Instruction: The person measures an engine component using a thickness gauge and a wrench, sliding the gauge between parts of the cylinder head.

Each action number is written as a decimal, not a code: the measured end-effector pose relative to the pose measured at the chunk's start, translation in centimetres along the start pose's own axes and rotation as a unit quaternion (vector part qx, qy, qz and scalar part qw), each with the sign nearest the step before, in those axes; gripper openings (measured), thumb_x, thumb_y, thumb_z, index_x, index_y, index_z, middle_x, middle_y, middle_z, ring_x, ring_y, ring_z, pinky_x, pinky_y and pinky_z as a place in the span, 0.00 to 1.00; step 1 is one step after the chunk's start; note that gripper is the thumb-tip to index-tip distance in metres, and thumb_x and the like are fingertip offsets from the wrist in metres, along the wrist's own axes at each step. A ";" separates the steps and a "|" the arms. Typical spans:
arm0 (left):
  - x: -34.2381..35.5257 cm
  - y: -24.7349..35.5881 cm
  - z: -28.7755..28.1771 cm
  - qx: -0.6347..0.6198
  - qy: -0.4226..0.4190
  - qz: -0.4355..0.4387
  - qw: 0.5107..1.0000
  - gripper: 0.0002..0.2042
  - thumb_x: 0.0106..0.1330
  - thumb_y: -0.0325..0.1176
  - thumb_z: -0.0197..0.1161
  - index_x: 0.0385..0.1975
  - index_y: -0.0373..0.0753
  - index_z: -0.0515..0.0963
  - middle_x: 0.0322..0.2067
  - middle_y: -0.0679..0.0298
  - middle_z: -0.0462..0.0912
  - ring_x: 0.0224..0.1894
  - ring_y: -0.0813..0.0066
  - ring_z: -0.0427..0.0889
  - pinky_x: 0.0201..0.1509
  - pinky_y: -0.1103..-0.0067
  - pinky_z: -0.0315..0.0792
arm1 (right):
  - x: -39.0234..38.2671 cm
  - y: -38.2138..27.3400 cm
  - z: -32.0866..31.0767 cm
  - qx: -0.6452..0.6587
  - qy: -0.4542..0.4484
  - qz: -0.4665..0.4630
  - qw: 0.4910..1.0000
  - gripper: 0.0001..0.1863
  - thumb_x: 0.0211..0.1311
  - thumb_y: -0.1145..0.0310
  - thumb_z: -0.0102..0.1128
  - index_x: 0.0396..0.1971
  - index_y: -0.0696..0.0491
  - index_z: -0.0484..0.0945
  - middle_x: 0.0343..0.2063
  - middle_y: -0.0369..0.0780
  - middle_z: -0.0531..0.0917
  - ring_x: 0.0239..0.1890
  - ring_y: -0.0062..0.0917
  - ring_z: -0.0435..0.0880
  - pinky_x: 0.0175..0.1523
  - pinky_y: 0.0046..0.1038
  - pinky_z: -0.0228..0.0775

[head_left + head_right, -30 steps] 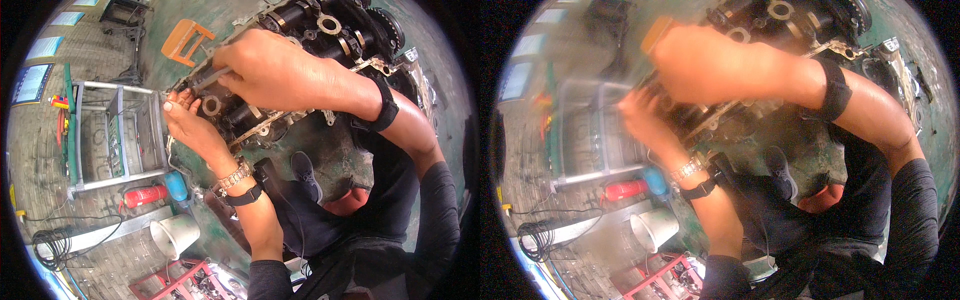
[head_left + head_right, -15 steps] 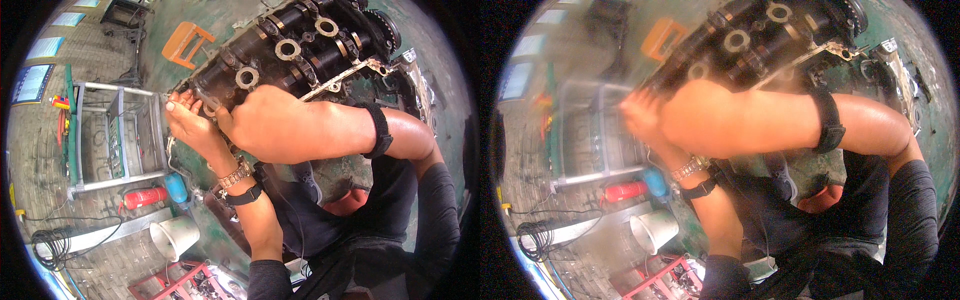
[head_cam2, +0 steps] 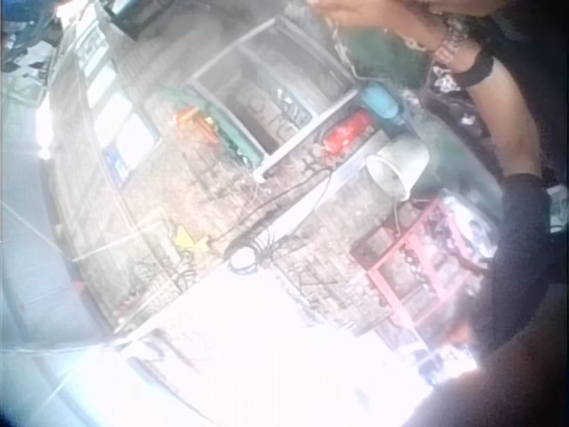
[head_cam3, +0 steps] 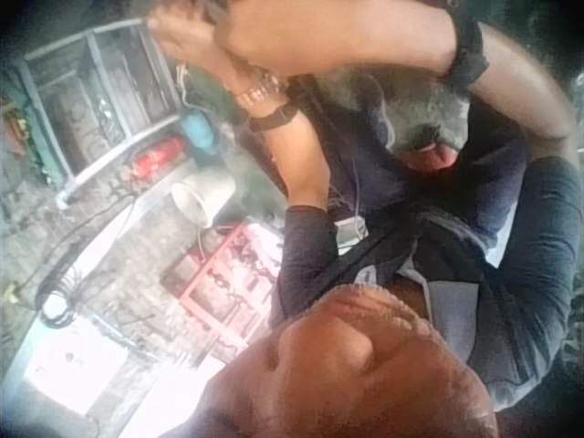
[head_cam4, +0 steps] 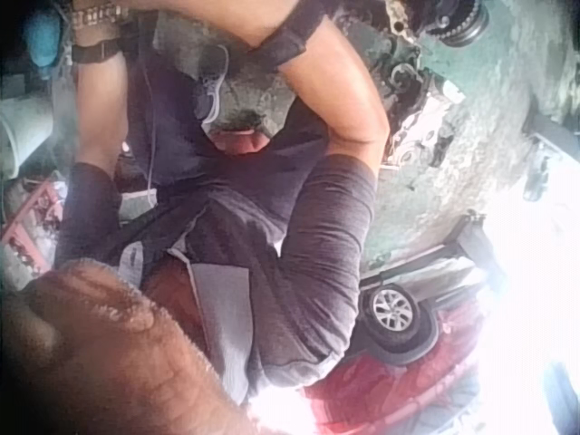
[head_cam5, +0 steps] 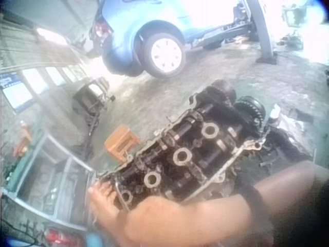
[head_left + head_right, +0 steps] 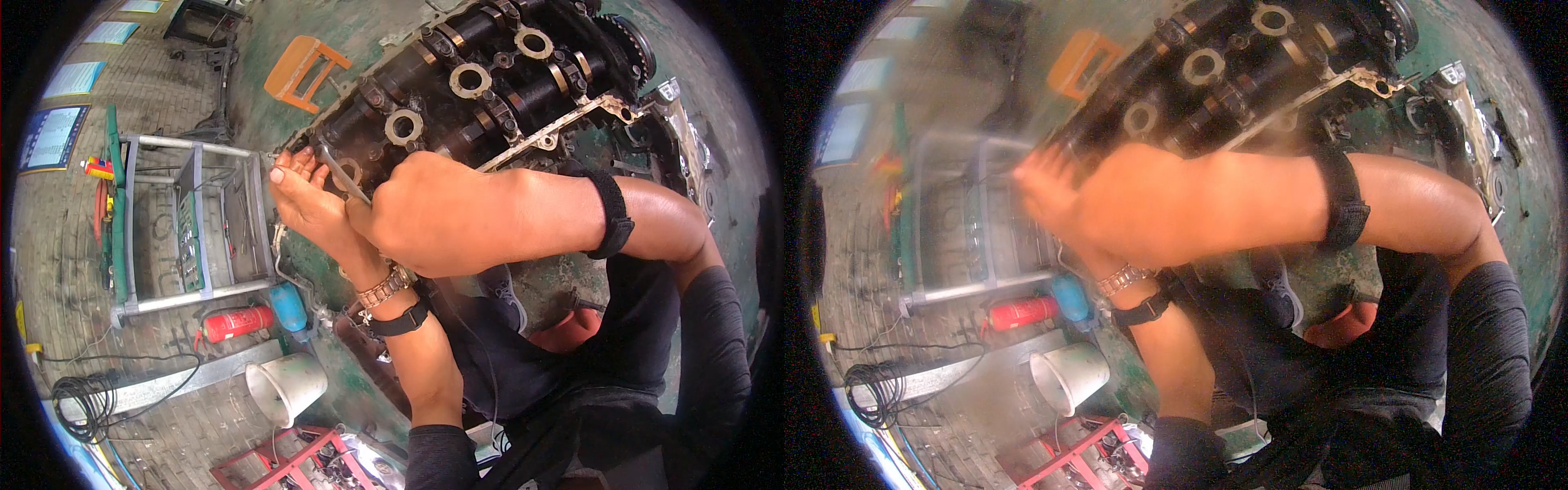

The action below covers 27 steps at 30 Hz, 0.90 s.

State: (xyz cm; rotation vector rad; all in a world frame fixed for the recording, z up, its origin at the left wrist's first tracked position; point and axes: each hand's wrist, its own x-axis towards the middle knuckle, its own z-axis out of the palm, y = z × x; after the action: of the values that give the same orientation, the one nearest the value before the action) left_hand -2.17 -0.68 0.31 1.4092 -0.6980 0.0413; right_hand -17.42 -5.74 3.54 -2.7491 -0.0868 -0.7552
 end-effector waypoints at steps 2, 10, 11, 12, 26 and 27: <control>0.0 0.1 0.0 0.006 -0.001 0.002 1.000 0.30 0.80 0.53 0.43 0.54 0.24 0.73 0.42 0.50 0.81 0.45 0.65 0.82 0.49 0.73 0.78 | 0.0 0.2 -0.2 0.014 -0.017 0.005 1.000 0.13 0.45 0.70 0.67 0.28 0.62 0.76 0.17 0.48 0.81 0.19 0.38 0.85 0.24 0.36 0.74; 0.0 0.2 -0.2 -0.008 -0.018 0.003 1.000 0.29 0.80 0.53 0.44 0.54 0.25 0.73 0.42 0.51 0.81 0.45 0.66 0.82 0.49 0.73 0.78 | -0.1 -0.4 -0.4 -0.031 0.065 -0.001 0.997 0.11 0.47 0.70 0.67 0.28 0.61 0.76 0.20 0.47 0.82 0.22 0.41 0.85 0.26 0.39 0.75; 0.0 0.2 -0.2 -0.014 -0.016 -0.002 1.000 0.29 0.80 0.53 0.44 0.54 0.25 0.73 0.42 0.51 0.81 0.44 0.66 0.82 0.50 0.73 0.78 | 0.0 -0.3 -0.4 -0.028 0.068 -0.002 0.997 0.11 0.48 0.70 0.66 0.27 0.60 0.76 0.20 0.46 0.82 0.23 0.42 0.85 0.27 0.39 0.75; 0.0 0.3 -0.1 -0.019 -0.015 -0.007 1.000 0.29 0.80 0.53 0.45 0.54 0.25 0.73 0.42 0.51 0.81 0.44 0.66 0.81 0.50 0.72 0.78 | 0.1 -0.3 -0.4 -0.023 0.075 -0.005 0.997 0.10 0.49 0.70 0.66 0.27 0.60 0.76 0.21 0.46 0.82 0.23 0.42 0.85 0.27 0.39 0.76; 0.2 -0.9 -1.0 0.080 -0.053 0.071 0.993 0.31 0.80 0.54 0.43 0.54 0.25 0.73 0.43 0.50 0.81 0.45 0.65 0.81 0.48 0.73 0.77 | 1.2 2.7 -2.8 0.098 0.146 0.094 0.980 0.06 0.62 0.74 0.60 0.34 0.61 0.80 0.23 0.51 0.82 0.28 0.48 0.84 0.34 0.42 0.76; 0.1 -0.8 -0.9 0.075 -0.052 0.075 0.993 0.31 0.80 0.54 0.43 0.54 0.25 0.73 0.43 0.50 0.81 0.45 0.65 0.81 0.48 0.73 0.77 | 1.3 3.1 -2.8 0.097 0.166 0.093 0.977 0.06 0.62 0.74 0.60 0.35 0.61 0.80 0.23 0.52 0.82 0.29 0.48 0.84 0.35 0.41 0.76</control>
State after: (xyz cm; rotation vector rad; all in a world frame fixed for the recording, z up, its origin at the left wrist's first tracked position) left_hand -1.41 -0.08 -0.40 1.5078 -0.9004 0.1413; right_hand -17.28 -9.56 5.70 -2.3735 0.1555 -1.0766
